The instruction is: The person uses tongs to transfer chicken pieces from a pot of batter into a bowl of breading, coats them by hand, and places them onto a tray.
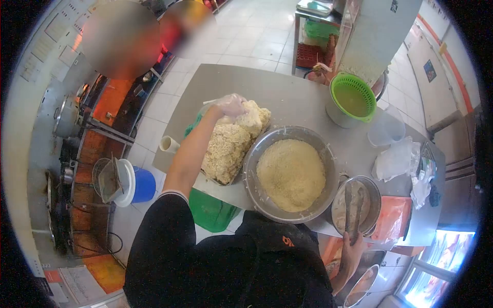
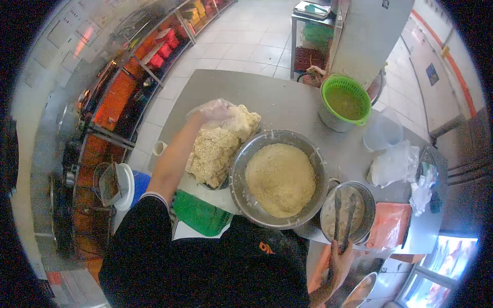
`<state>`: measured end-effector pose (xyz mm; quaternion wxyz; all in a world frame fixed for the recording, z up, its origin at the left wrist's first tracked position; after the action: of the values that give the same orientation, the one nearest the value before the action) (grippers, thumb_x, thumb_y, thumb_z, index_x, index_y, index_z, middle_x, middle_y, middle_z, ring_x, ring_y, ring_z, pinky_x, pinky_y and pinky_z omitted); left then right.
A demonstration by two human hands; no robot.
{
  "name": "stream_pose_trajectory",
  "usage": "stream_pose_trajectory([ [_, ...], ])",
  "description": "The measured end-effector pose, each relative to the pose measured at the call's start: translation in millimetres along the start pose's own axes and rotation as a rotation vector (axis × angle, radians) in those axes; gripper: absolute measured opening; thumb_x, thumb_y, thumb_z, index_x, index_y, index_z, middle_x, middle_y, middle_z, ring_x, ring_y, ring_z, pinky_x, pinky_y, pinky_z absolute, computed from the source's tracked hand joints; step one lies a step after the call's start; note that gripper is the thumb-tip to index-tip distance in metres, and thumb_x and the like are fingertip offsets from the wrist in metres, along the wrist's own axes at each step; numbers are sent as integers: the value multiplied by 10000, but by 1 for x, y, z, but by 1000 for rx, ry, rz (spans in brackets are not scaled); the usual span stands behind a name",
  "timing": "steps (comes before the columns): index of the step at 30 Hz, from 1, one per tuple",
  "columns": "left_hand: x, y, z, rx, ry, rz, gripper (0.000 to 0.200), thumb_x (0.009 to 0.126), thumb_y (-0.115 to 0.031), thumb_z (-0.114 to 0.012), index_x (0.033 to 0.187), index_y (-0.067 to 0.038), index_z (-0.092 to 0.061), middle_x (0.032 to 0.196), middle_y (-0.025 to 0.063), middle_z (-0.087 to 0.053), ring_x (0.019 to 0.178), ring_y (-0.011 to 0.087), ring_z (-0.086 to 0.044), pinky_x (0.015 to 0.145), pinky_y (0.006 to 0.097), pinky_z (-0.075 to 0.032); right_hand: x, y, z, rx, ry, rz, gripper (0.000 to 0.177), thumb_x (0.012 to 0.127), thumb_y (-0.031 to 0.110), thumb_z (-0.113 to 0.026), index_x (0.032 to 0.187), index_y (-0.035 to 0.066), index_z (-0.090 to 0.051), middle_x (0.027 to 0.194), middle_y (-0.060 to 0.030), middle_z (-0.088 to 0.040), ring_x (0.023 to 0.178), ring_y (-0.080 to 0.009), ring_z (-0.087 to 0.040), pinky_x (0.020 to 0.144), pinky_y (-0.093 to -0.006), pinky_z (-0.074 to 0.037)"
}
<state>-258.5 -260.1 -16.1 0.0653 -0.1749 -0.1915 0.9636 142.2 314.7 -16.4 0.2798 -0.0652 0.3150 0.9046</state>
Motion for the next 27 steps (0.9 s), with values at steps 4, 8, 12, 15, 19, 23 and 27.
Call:
stream_pose_trajectory([
  [4, 28, 33, -22, 412, 275, -14, 493, 870, -429, -683, 1170, -46, -760, 1035, 176, -776, 1015, 320, -735, 898, 446, -570, -12, 4, -3, -23, -102, 35, 588, 932, 381, -775, 1305, -46, -622, 1010, -299, -709, 931, -449, -690, 848, -511, -526],
  [8, 35, 29, -29, 528, 257, 35, 476, 852, -435, -677, 1107, -44, -767, 1037, 177, -772, 1024, 340, -741, 897, 457, -576, -25, 41, 9, 33, 28, -146, 539, 962, 322, -745, 1342, -34, -608, 1225, -244, -653, 1152, -391, -628, 1007, -468, -471],
  [12, 23, 36, -32, 429, -228, -36, 445, 915, -369, -621, 1139, 4, -716, 1092, 190, -752, 1003, 348, -737, 916, 466, -573, -20, 26, 5, 29, 14, -123, 500, 963, 309, -737, 1320, -20, -617, 1180, -256, -676, 1108, -409, -650, 971, -485, -484],
  [15, 0, 39, -52, 250, -431, -56, 287, 953, -257, -596, 1072, -18, -699, 1058, 177, -737, 936, 323, -732, 862, 453, -582, -19, 33, 15, -5, -5, -105, 460, 963, 293, -727, 1284, -18, -621, 1090, -259, -697, 1020, -427, -668, 910, -501, -504],
  [19, -32, 28, -94, 813, -322, -224, 91, 928, -98, -598, 955, -85, -684, 907, 127, -733, 776, 315, -737, 682, 428, -603, -13, 24, 31, -37, -40, -10, 415, 962, 240, -686, 1276, -18, -603, 981, -265, -709, 949, -449, -686, 841, -508, -524],
  [23, -90, -44, -60, 435, -623, -221, 281, 1016, -114, -526, 1229, 19, -652, 1090, 209, -705, 1093, 364, -688, 960, 434, -558, -4, 25, 59, -182, -11, 77, 376, 943, 238, -663, 1215, -12, -593, 965, -275, -708, 940, -486, -688, 805, -552, -522],
  [27, -159, -147, -53, -93, -537, -14, 285, 1088, -123, -509, 1240, 80, -639, 1128, 218, -696, 1034, 365, -658, 960, 393, -527, 13, 26, 76, -275, 110, -23, 374, 884, 314, -702, 1099, 28, -595, 866, -226, -721, 865, -462, -701, 759, -574, -519],
])
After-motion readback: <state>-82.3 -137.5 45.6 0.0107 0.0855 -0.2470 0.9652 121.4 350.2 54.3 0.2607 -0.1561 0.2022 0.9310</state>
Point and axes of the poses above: each hand's wrist, its own x-axis towards the middle knuckle, its own z-axis out of the back of the hand, y = z × x, the point moved 3 cm from there along x, towards the middle knuckle
